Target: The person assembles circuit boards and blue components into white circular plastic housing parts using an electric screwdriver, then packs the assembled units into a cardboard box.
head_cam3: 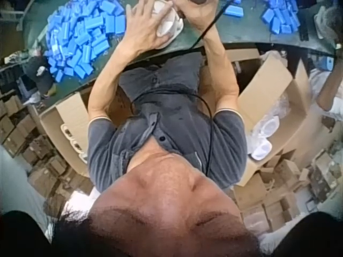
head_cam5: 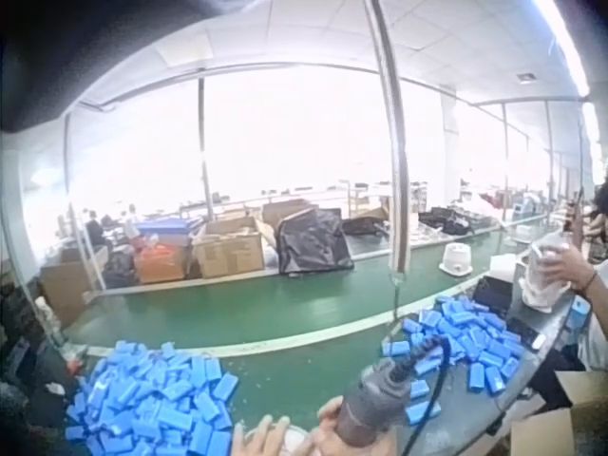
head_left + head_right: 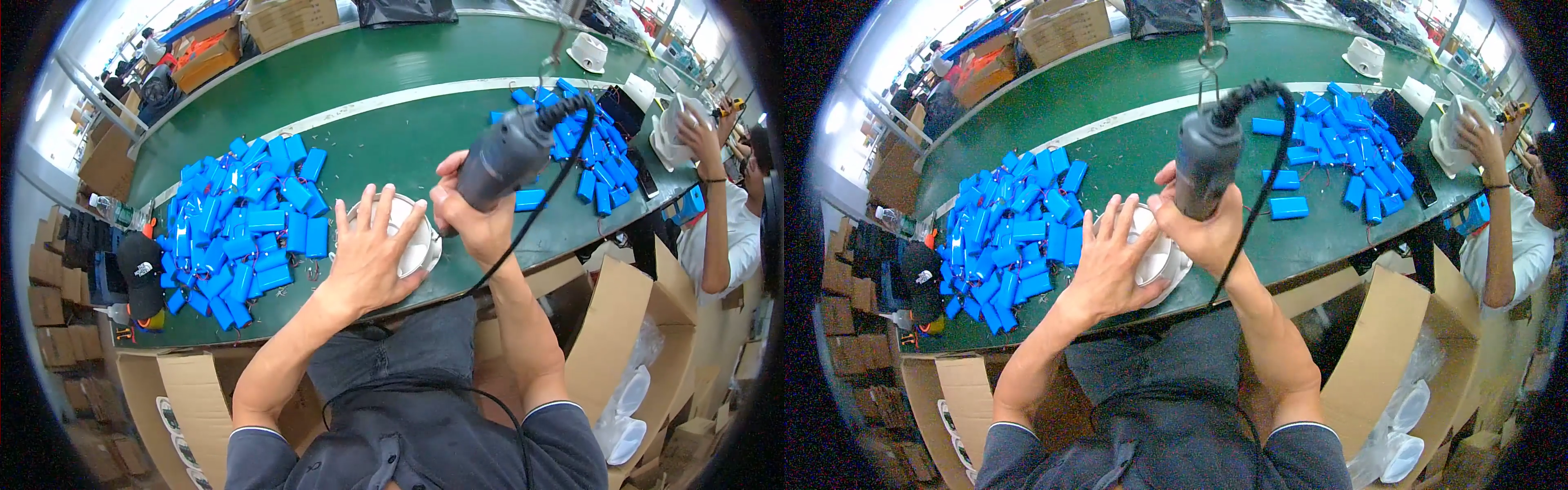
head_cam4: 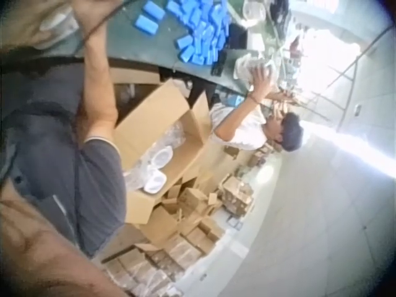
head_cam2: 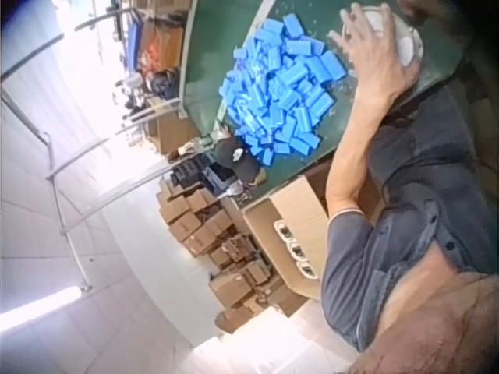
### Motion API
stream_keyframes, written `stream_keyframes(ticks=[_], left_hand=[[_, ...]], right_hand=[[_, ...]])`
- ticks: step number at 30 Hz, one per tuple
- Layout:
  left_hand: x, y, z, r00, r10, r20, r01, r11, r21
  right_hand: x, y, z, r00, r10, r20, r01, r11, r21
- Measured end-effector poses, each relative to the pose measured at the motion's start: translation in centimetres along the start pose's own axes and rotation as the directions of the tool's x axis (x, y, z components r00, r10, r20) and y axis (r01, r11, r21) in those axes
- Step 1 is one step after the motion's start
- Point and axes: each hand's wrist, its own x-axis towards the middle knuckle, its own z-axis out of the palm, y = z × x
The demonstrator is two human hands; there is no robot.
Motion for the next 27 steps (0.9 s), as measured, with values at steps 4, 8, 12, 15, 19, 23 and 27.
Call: stream_keyframes(ticks=[4,8,12,15,19,23,27], left_hand=[[0.02,0.07,-0.19,1.0,-0.021,0.018,0.021,0.999,0.024],[0.17,0.04,-0.15,1.0,-0.014,0.015,0.014,1.0,0.004],[0.1,-0.07,-0.05,1.0,-0.018,0.015,0.018,1.0,-0.006],[0.13,-0.06,-0.08,1.0,-0.016,0.012,0.016,1.0,-0.026],[0.03,-0.12,-0.06,1.0,-0.013,0.0,0.013,0.999,-0.03],[0.09,-0.08,-0.07,1.0,-0.019,0.015,0.019,1.0,-0.019],[0.09,-0.06,0.0,1.0,-0.019,0.021,0.019,0.999,-0.026]], right_hand=[[0.43,-0.58,0.16,0.996,0.09,-0.025,-0.088,0.992,0.088],[0.01,-0.53,0.15,0.999,-0.035,-0.028,0.035,0.999,0.013],[0.17,-0.83,0.34,1.0,-0.013,-0.012,0.013,1.0,0.009],[0.17,-0.72,0.34,1.0,0.018,-0.018,-0.018,1.0,0.023],[0.13,-0.31,0.21,0.999,0.005,-0.034,-0.005,1.0,0.004],[0.15,-0.51,0.37,0.999,0.004,-0.032,-0.004,1.0,-0.008],[0.22,-0.34,0.49,0.999,0.025,-0.028,-0.025,1.0,-0.008]])
